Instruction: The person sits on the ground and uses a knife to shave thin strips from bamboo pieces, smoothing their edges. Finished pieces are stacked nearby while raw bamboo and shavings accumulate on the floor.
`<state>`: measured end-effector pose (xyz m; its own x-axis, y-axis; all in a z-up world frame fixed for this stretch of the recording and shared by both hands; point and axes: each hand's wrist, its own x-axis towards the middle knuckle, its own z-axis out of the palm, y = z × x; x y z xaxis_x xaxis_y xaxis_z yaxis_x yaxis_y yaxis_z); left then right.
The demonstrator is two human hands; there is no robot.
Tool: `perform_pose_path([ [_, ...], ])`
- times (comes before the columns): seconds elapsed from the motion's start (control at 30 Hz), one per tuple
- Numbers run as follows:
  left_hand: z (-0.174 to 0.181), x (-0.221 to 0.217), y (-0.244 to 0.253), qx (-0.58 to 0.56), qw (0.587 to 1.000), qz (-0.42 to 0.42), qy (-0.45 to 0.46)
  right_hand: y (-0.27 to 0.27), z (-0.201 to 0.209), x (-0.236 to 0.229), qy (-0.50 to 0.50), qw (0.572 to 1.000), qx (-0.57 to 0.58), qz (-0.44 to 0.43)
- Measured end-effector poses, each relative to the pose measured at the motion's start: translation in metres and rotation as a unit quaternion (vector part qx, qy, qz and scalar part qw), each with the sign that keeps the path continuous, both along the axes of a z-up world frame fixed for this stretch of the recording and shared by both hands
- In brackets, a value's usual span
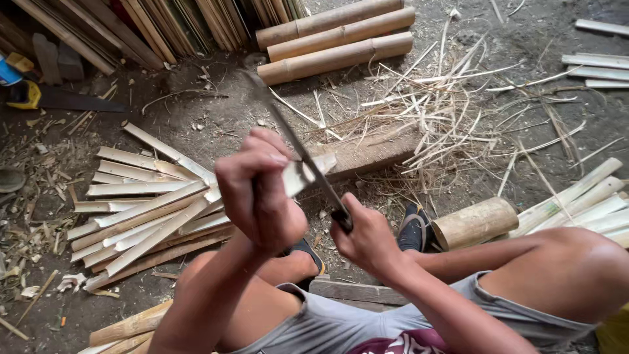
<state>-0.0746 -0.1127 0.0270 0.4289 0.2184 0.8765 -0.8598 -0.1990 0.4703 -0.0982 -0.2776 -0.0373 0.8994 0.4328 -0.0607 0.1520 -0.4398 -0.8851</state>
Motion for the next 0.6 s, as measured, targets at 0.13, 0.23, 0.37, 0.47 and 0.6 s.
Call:
perform_pose_path([
  [0.13,0.007,-0.005,0.008,-0.052,0.999,-0.004,0.013,0.003,0.01,-0.008,0.078,0.996,-0.051,0.006],
  [0.23,0.001,0.004,0.003,-0.039,0.999,0.022,-0.025,-0.002,0.011,-0.001,-0.066,0.996,0.045,0.047],
  [0.37,-0.014,-0.014,0.003,-0.025,1.0,-0.003,0.006,0.005,-0.007,-0.008,0.011,0.999,-0.045,-0.012],
  [0.47,-0.005,0.002,0.006,-0.063,0.998,0.008,0.005,0.001,-0.021,0.005,0.047,0.996,-0.07,0.003],
  [0.6,0.0,0.012,0.01,-0.059,0.998,0.015,0.002,0.0,-0.045,0.013,-0.124,0.992,0.026,0.012],
])
